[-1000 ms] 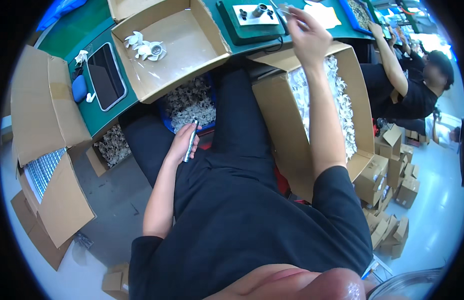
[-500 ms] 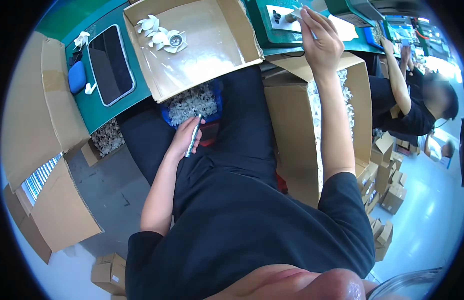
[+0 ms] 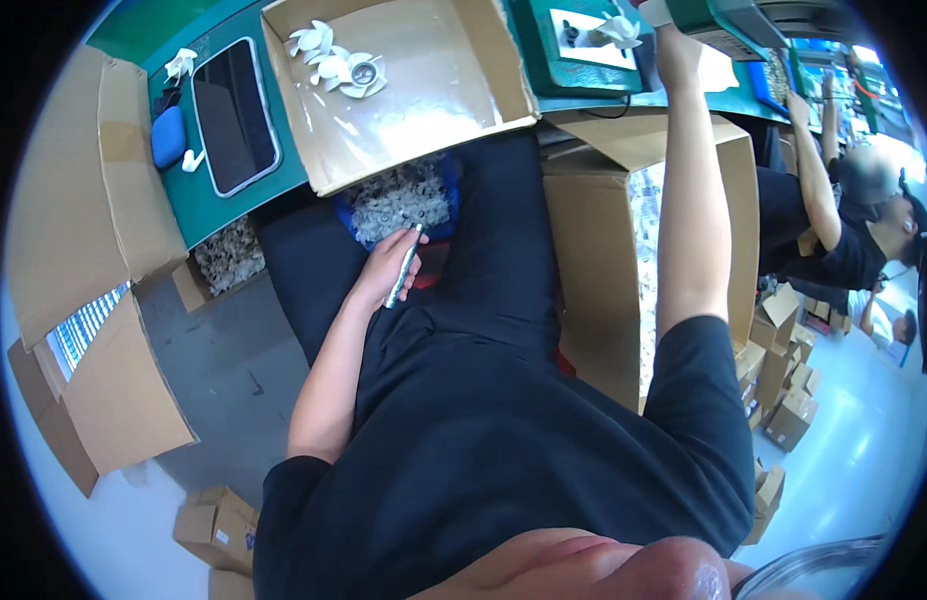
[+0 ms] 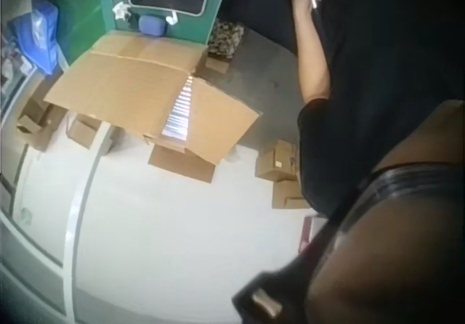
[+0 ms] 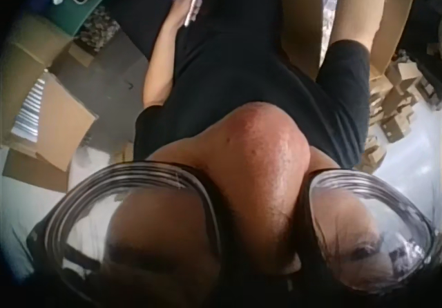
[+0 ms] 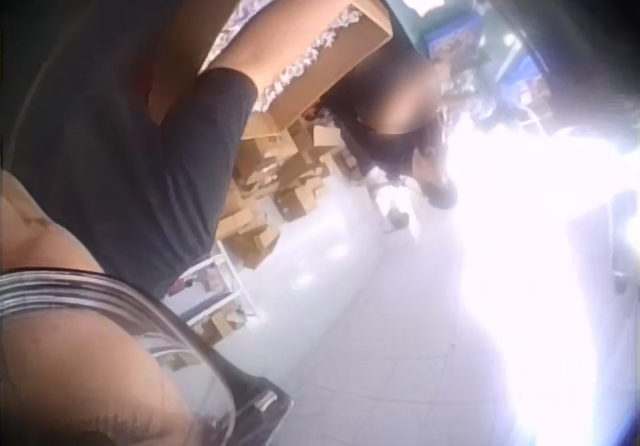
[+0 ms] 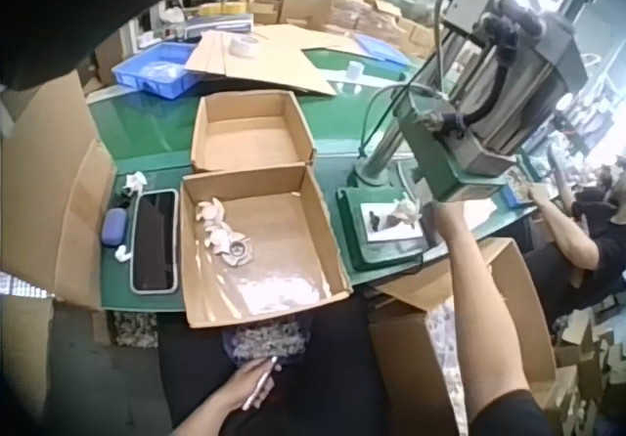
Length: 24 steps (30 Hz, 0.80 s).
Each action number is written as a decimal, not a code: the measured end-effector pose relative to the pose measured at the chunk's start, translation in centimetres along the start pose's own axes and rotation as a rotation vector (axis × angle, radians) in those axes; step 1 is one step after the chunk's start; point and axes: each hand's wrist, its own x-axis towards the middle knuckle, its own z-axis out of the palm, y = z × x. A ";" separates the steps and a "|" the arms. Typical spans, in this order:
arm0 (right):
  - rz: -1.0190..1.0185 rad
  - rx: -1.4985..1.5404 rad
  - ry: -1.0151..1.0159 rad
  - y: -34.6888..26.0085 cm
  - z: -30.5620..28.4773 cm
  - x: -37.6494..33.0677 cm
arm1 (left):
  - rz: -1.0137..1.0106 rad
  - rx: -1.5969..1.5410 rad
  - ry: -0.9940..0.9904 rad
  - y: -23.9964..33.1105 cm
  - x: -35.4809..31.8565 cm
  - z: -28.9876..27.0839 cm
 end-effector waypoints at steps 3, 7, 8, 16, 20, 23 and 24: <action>0.534 0.860 -0.087 -1.3 4.2 0.0 | 0.007 -0.016 0.036 0.1 -0.6 -0.7; -0.026 -0.040 -0.063 0.0 2.4 -0.3 | 0.049 -0.041 0.027 0.2 -0.1 -0.9; -0.204 0.108 0.030 -0.1 0.7 -1.2 | 0.043 -0.046 0.026 0.1 -0.1 -1.0; 0.308 1.112 0.022 -14.9 -6.7 -5.5 | 0.057 -0.034 -0.002 -1.0 -1.6 -1.1; 0.208 0.922 0.350 -20.3 -8.4 -8.4 | 0.120 -0.156 -0.121 0.9 -3.7 -0.2; -0.274 0.521 0.260 -23.4 -11.4 -7.2 | 0.248 -0.206 -0.295 3.2 -5.6 0.8; -0.336 0.513 0.254 -24.0 -12.6 -7.0 | 0.322 -0.212 -0.406 3.5 -6.5 1.2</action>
